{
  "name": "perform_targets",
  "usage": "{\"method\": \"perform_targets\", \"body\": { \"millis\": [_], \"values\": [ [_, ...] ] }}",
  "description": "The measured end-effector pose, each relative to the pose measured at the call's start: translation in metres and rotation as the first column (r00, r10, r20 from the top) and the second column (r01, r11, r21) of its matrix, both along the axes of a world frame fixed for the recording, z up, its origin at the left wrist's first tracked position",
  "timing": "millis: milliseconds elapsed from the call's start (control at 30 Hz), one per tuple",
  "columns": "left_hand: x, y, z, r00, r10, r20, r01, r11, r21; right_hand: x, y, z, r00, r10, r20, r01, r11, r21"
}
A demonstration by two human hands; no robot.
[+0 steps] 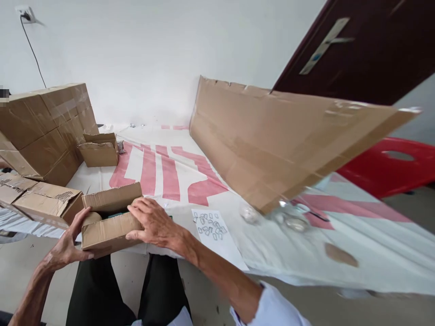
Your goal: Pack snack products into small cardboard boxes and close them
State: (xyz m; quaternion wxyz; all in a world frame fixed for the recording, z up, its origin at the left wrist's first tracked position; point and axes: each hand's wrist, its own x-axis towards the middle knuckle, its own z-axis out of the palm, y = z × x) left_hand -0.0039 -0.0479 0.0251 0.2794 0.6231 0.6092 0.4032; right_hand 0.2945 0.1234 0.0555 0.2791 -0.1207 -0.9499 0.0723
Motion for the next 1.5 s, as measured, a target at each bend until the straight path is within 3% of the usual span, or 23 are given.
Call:
{"method": "perform_targets", "body": {
  "millis": [100, 267, 433, 500, 600, 667, 800, 967, 1100, 1233, 1400, 1500],
  "values": [
    [0.004, -0.004, -0.003, 1.000, 0.009, -0.013, -0.009, 1.000, -0.003, -0.006, -0.025, -0.005, 1.000, -0.006, -0.021, 0.009, 0.992, 0.123],
    [0.006, -0.001, -0.011, 1.000, 0.011, 0.019, -0.012, 1.000, 0.025, 0.024, -0.058, -0.034, 0.993, 0.094, -0.076, -0.071, 0.961, 0.267],
    [0.010, 0.000, -0.013, 1.000, 0.014, 0.015, -0.014, 1.000, 0.005, 0.031, -0.065, -0.051, 0.989, 0.108, -0.096, -0.092, 0.982, 0.165],
    [0.011, -0.001, -0.011, 1.000, 0.015, 0.001, -0.015, 1.000, 0.009, 0.031, -0.057, -0.046, 0.986, 0.077, -0.151, -0.067, 0.995, 0.069],
    [0.012, -0.002, -0.009, 1.000, 0.018, -0.019, -0.017, 1.000, 0.011, 0.031, -0.035, -0.027, 0.960, -0.122, -0.252, 0.101, 0.990, -0.097],
    [0.012, -0.002, -0.008, 1.000, 0.009, -0.028, -0.009, 1.000, 0.012, 0.027, -0.019, -0.014, 0.951, -0.184, -0.247, 0.147, 0.976, -0.159],
    [0.013, -0.001, -0.010, 0.999, -0.012, -0.031, 0.013, 0.999, 0.037, -0.005, 0.005, -0.004, 0.999, 0.031, 0.016, -0.029, 0.994, -0.108],
    [0.016, -0.001, -0.015, 1.000, 0.005, -0.016, -0.005, 0.999, 0.034, -0.061, 0.016, -0.024, 0.904, 0.079, 0.421, -0.074, 0.997, -0.028],
    [0.019, -0.001, -0.016, 0.999, 0.029, 0.017, -0.030, 0.999, 0.035, -0.079, 0.020, -0.032, 0.850, 0.082, 0.521, -0.081, 0.996, -0.024],
    [0.020, -0.002, -0.017, 0.998, 0.047, 0.031, -0.048, 0.998, 0.039, -0.070, 0.019, -0.018, 0.811, 0.139, 0.568, -0.094, 0.990, -0.108],
    [0.018, 0.003, -0.025, 0.998, 0.006, 0.064, -0.009, 0.998, 0.056, -0.044, 0.014, 0.011, 0.868, 0.157, 0.471, 0.001, 0.948, -0.318],
    [0.017, 0.010, -0.025, 0.996, -0.033, 0.079, 0.028, 0.997, 0.069, -0.029, 0.016, 0.022, 0.948, 0.197, 0.250, -0.027, 0.832, -0.554]
  ]
}}
